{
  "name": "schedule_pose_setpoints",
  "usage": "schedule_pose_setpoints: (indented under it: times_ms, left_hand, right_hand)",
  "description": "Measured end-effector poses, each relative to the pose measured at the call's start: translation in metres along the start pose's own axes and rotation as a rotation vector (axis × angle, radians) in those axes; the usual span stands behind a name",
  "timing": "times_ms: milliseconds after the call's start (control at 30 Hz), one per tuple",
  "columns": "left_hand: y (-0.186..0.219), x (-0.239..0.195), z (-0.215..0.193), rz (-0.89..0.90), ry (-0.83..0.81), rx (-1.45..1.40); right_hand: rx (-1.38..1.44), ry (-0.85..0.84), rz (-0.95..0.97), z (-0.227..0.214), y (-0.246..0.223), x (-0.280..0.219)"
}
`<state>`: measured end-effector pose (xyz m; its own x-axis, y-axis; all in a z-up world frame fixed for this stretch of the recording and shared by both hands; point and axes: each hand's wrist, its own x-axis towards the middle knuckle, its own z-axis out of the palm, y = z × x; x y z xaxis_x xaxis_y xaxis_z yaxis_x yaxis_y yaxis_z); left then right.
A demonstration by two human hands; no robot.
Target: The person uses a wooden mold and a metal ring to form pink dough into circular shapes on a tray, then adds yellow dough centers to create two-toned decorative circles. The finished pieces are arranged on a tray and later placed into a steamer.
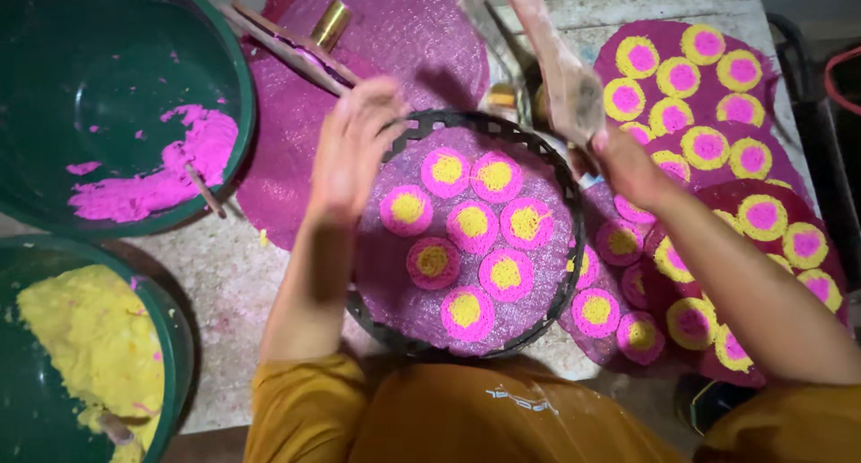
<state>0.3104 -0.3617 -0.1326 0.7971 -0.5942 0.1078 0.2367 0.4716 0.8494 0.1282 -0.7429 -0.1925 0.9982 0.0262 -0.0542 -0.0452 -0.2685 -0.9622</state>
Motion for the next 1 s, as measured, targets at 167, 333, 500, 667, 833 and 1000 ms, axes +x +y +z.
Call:
schedule_pose_setpoints:
  times_ms: [167, 333, 500, 667, 833, 1000]
  left_hand:
    - [0.006, -0.125, -0.044, 0.078, 0.302, 0.395]
    - [-0.011, -0.230, -0.064, -0.032, 0.637, 0.330]
    - [-0.027, -0.269, -0.074, -0.022, 0.726, 0.561]
    - [-0.035, -0.260, -0.058, 0.097, 0.496, 0.758]
    - [-0.036, -0.256, -0.035, 0.044, 0.336, 0.723]
    - [-0.044, -0.243, -0.008, -0.042, 0.251, 0.661]
  right_hand:
    - [-0.435, 0.402, 0.216, -0.015, 0.046, 0.048]
    - [-0.599, 0.565, 0.207, -0.004, 0.108, 0.082]
    - [-0.742, 0.609, 0.331, 0.013, 0.123, 0.125]
    - [-0.711, 0.413, 0.387, 0.011, 0.113, 0.120]
    - [-0.245, 0.658, -0.068, 0.016, 0.080, 0.044]
    - [0.009, 0.891, -0.239, 0.087, 0.041, -0.158]
